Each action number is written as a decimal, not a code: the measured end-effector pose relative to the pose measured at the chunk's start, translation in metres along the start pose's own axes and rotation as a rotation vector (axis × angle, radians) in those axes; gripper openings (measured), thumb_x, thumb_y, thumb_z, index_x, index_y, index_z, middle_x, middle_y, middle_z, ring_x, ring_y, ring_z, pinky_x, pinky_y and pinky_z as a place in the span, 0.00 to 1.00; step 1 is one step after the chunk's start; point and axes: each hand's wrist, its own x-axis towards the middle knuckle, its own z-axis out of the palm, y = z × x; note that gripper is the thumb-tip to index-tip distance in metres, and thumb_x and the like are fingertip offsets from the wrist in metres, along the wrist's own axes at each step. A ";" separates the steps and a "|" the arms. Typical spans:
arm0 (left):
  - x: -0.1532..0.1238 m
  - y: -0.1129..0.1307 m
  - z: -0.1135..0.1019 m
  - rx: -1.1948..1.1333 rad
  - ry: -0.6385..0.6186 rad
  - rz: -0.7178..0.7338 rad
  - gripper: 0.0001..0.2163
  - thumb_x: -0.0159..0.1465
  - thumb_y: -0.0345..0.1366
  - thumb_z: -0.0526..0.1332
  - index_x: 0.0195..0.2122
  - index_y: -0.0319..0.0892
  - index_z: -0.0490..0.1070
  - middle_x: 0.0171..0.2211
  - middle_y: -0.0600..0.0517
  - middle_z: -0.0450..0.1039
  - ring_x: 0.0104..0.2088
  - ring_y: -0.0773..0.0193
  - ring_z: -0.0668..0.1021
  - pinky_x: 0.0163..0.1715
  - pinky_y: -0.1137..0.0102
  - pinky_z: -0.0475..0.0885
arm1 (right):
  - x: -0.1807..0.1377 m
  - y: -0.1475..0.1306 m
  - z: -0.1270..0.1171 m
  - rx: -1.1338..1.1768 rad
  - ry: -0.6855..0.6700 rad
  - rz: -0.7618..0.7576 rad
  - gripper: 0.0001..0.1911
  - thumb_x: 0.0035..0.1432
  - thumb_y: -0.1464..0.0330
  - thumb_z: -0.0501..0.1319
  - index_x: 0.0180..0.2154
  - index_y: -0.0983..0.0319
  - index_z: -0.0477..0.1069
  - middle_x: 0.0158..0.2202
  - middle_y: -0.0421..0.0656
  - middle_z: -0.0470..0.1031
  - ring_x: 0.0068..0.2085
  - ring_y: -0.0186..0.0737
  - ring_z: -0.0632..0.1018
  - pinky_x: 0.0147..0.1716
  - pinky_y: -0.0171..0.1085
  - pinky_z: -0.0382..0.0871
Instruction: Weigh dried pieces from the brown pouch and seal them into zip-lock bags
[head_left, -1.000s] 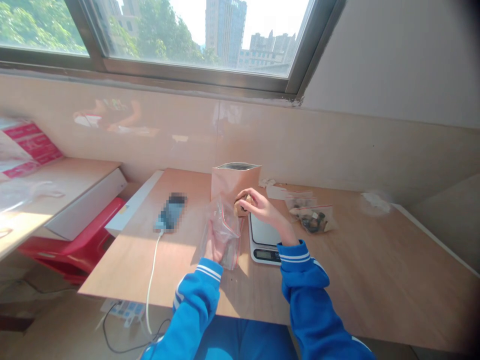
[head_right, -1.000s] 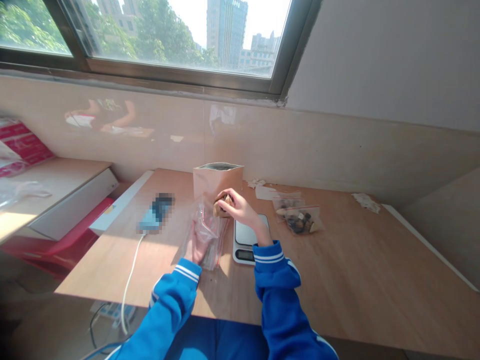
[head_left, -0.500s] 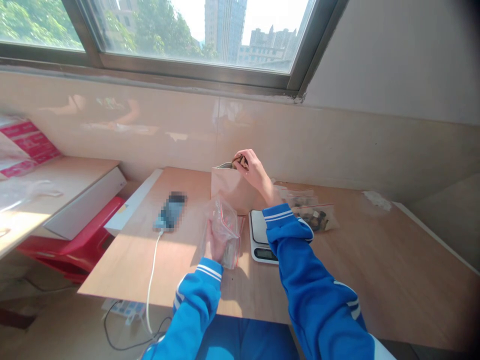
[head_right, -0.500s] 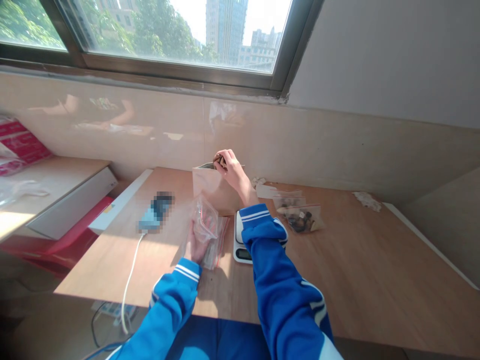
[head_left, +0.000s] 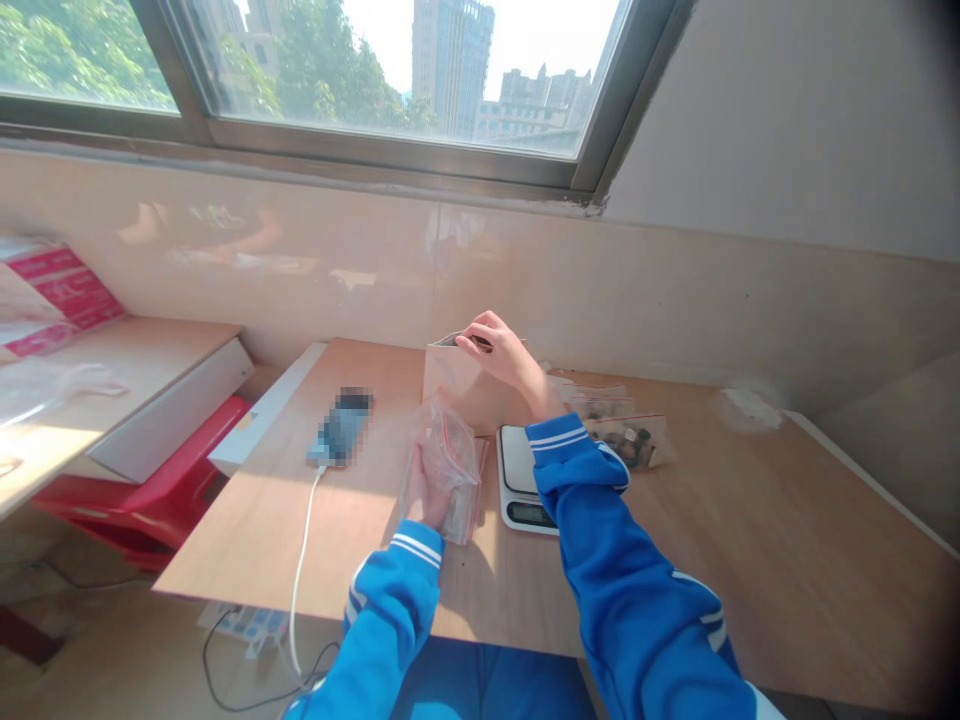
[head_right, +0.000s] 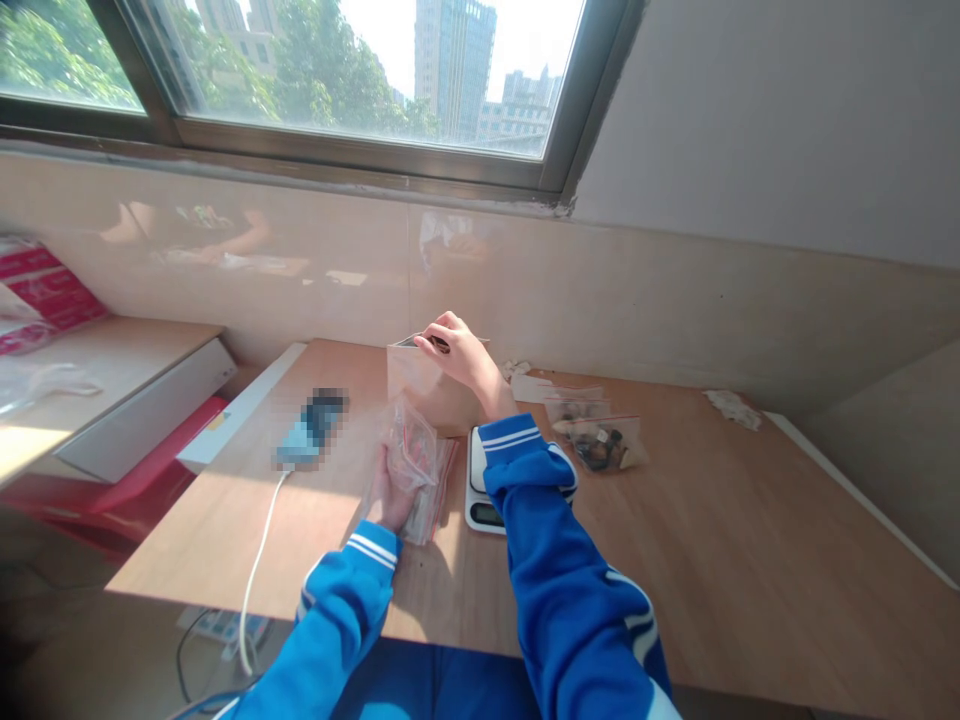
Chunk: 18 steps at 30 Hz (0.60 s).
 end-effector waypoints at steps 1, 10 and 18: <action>-0.001 0.000 0.002 -0.003 0.003 0.001 0.23 0.68 0.51 0.47 0.55 0.44 0.68 0.51 0.46 0.75 0.53 0.54 0.75 0.52 0.57 0.72 | 0.000 -0.001 0.000 -0.011 -0.002 0.002 0.15 0.64 0.60 0.54 0.31 0.60 0.72 0.37 0.42 0.68 0.32 0.33 0.70 0.35 0.34 0.65; -0.002 0.003 0.004 -0.032 0.028 0.003 0.22 0.69 0.47 0.45 0.59 0.46 0.64 0.51 0.48 0.75 0.50 0.61 0.77 0.53 0.63 0.71 | -0.006 0.005 0.001 -0.188 0.071 0.064 0.13 0.62 0.57 0.57 0.31 0.59 0.64 0.29 0.40 0.70 0.34 0.39 0.70 0.34 0.36 0.62; -0.001 0.001 0.005 -0.010 -0.036 -0.019 0.25 0.69 0.50 0.46 0.61 0.43 0.62 0.53 0.45 0.74 0.51 0.57 0.77 0.55 0.59 0.69 | -0.014 0.002 0.000 -0.373 0.091 -0.060 0.17 0.68 0.61 0.48 0.30 0.59 0.68 0.47 0.47 0.71 0.46 0.44 0.70 0.45 0.41 0.64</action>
